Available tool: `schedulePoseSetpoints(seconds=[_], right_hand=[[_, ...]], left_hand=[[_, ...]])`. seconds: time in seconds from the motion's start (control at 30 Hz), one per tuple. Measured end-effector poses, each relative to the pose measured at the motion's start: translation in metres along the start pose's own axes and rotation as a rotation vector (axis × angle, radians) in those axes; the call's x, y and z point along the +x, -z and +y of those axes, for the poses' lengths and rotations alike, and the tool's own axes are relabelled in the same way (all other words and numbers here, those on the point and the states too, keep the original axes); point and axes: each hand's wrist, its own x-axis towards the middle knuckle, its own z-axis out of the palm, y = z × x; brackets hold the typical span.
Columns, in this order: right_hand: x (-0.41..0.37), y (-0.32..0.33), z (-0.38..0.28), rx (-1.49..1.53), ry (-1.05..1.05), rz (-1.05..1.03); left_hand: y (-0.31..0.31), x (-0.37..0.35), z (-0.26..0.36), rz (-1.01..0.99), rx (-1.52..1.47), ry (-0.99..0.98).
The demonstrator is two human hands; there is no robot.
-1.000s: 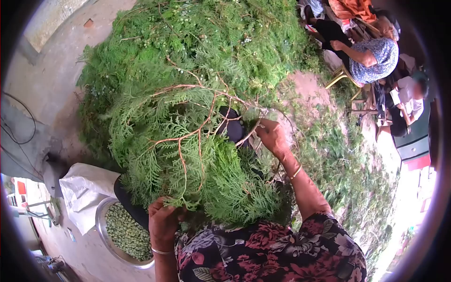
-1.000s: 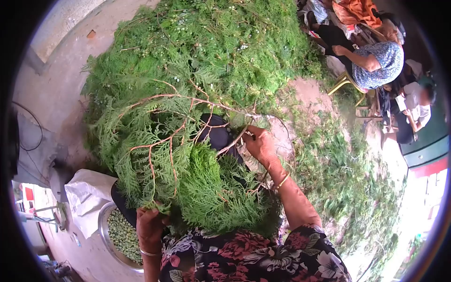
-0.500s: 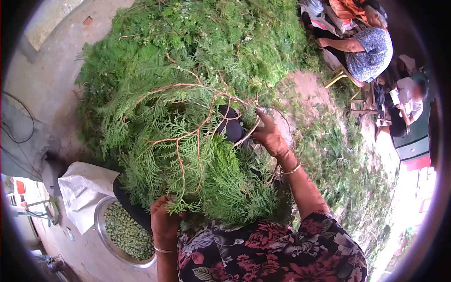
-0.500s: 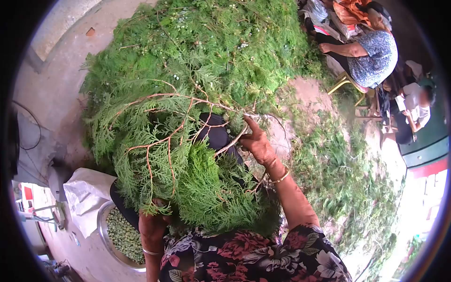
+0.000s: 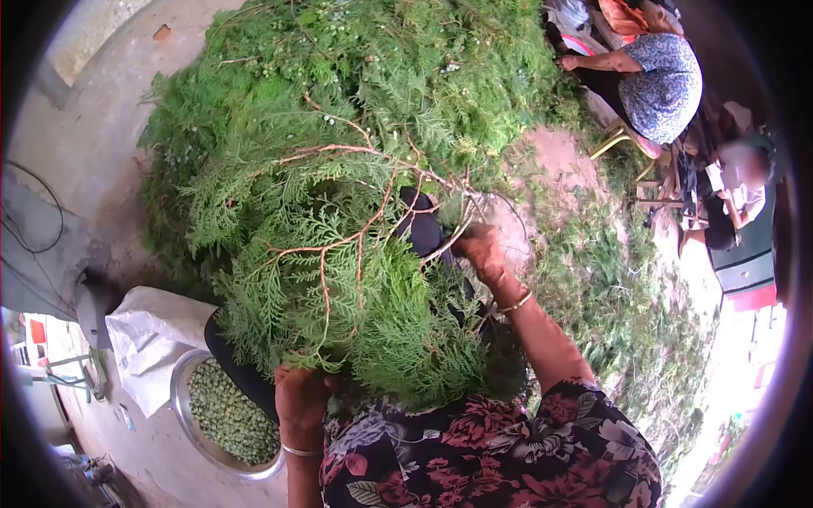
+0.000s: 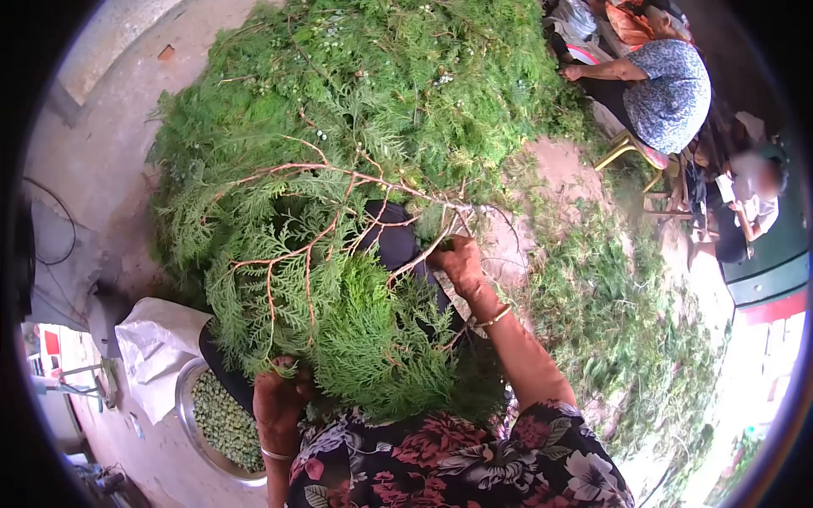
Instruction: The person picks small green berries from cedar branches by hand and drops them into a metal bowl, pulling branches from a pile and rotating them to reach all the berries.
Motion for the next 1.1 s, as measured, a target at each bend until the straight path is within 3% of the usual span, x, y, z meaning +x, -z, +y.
schedulePoseSetpoints(seconds=[0.07,0.13,0.17,0.23,0.3,0.33,0.4,0.47,0.57,0.6,0.73,0.83,0.97,1.03,1.1], right_hand=[[0.008,0.007,0.005,-0.118,-0.027,-0.036],[0.017,0.016,0.026,-0.665,0.203,-0.039],[0.01,0.026,0.008,-0.619,0.157,-0.133],[0.0,0.041,-0.011,-0.702,0.071,-0.177],[-0.016,0.049,-0.034,-0.794,-0.043,-0.172],[-0.027,0.053,-0.042,-0.798,-0.046,-0.172],[-0.047,0.063,-0.048,-0.265,-0.077,-0.193],[-0.057,0.069,-0.044,-0.293,-0.112,-0.216],[-0.074,0.063,-0.041,-0.214,0.16,-0.011],[-0.076,0.063,-0.041,-0.214,0.159,-0.002],[-0.081,0.065,-0.048,-0.359,0.083,0.143],[-0.083,0.059,-0.048,-0.339,0.203,0.161],[-0.08,0.054,-0.045,-0.145,0.277,0.248],[-0.08,0.06,-0.052,-0.19,0.096,0.143],[-0.083,0.056,-0.069,-0.143,0.067,0.133]], left_hand=[[0.006,0.0,-0.002,-0.011,0.011,-0.008],[0.01,0.0,-0.004,-0.043,-0.066,0.009],[0.008,0.0,-0.005,-0.045,-0.069,0.01],[-0.003,-0.001,-0.008,0.177,-0.075,0.01],[-0.017,0.0,-0.007,0.152,0.011,-0.019],[-0.023,0.0,-0.007,0.129,0.1,-0.048],[-0.034,-0.002,-0.002,0.111,0.18,-0.039],[-0.039,0.0,-0.001,0.087,0.259,-0.03],[-0.047,0.001,0.002,0.125,0.32,-0.095],[-0.05,-0.001,0.005,0.117,0.323,-0.092],[-0.075,-0.011,0.022,-0.029,0.379,-0.201],[-0.105,-0.012,0.036,-0.251,0.476,-0.334],[-0.168,-0.012,0.039,-0.46,0.682,-0.324],[-0.193,-0.001,0.032,-0.56,0.74,-0.25],[-0.212,0.022,0.02,-0.633,0.706,-0.143]])
